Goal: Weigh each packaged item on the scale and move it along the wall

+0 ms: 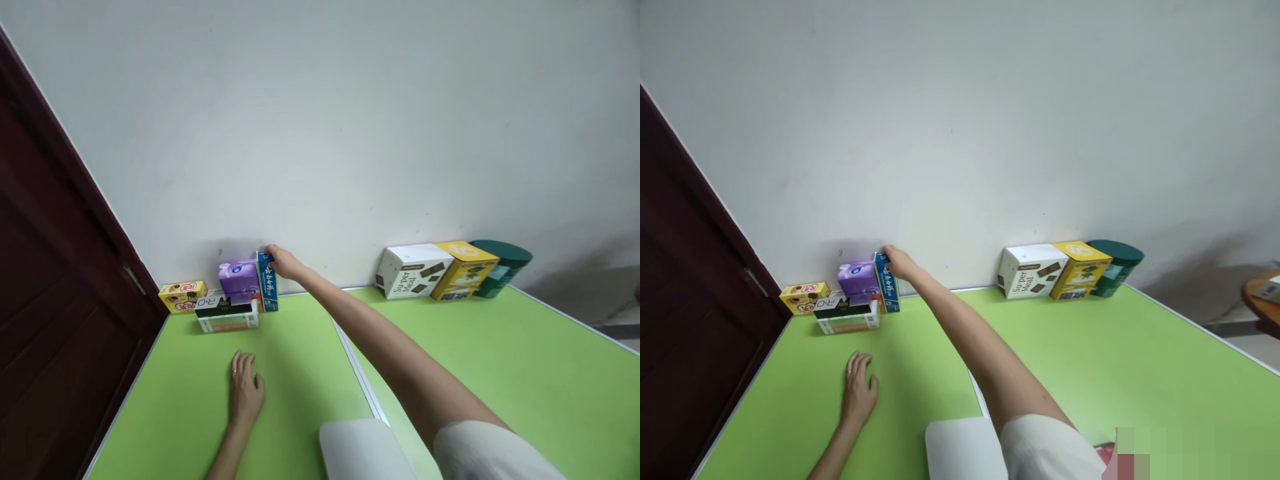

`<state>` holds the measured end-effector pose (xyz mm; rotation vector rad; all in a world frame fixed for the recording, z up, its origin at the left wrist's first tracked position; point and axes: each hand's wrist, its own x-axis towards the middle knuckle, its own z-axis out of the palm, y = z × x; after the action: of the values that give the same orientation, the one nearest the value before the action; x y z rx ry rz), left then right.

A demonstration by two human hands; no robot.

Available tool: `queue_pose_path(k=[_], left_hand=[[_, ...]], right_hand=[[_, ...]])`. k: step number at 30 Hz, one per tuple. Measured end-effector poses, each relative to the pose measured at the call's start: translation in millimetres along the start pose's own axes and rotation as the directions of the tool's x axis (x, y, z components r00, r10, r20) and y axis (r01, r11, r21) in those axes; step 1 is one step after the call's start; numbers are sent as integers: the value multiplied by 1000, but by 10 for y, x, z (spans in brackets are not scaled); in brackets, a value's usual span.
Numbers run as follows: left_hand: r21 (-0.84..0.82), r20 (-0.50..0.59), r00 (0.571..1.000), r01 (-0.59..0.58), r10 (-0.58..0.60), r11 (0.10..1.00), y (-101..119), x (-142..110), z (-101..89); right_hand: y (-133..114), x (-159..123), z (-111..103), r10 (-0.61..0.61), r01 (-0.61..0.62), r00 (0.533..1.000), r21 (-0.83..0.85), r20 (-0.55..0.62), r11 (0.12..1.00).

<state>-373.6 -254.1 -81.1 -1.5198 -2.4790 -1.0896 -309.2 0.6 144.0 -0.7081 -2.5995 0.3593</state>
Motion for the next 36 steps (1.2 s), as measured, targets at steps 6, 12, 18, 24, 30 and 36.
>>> queue_pose_path(k=[6, 12, 18, 24, 30, 36], left_hand=[[-1, 5, 1000, -9, 9, 1000, 2, 7, -5], [52, 29, 999, -19, 17, 998, 11, 16, -6], [97, 21, 999, -36, 35, 995, -3, 9, 10], [120, 22, 998, -55, 53, 991, -49, 11, 47], [122, 11, 998, -57, 57, 991, -60, 12, 57], [94, 8, 994, -111, 111, 989, -51, 25, 6]], right_hand=[[32, 53, 52, -3, 4, 1000, 64, -14, 998], [33, 67, 88, 1, 0, 1000, 78, -13, 997], [-7, 35, 47, -49, 50, 998, 43, -31, 998], [-111, -8, -46, -91, 91, 995, -9, -34, 996], [-302, -153, -180, -172, 170, 985, -73, -24, 983], [-690, -856, -280, -355, 367, 928, -109, 113, 924]])
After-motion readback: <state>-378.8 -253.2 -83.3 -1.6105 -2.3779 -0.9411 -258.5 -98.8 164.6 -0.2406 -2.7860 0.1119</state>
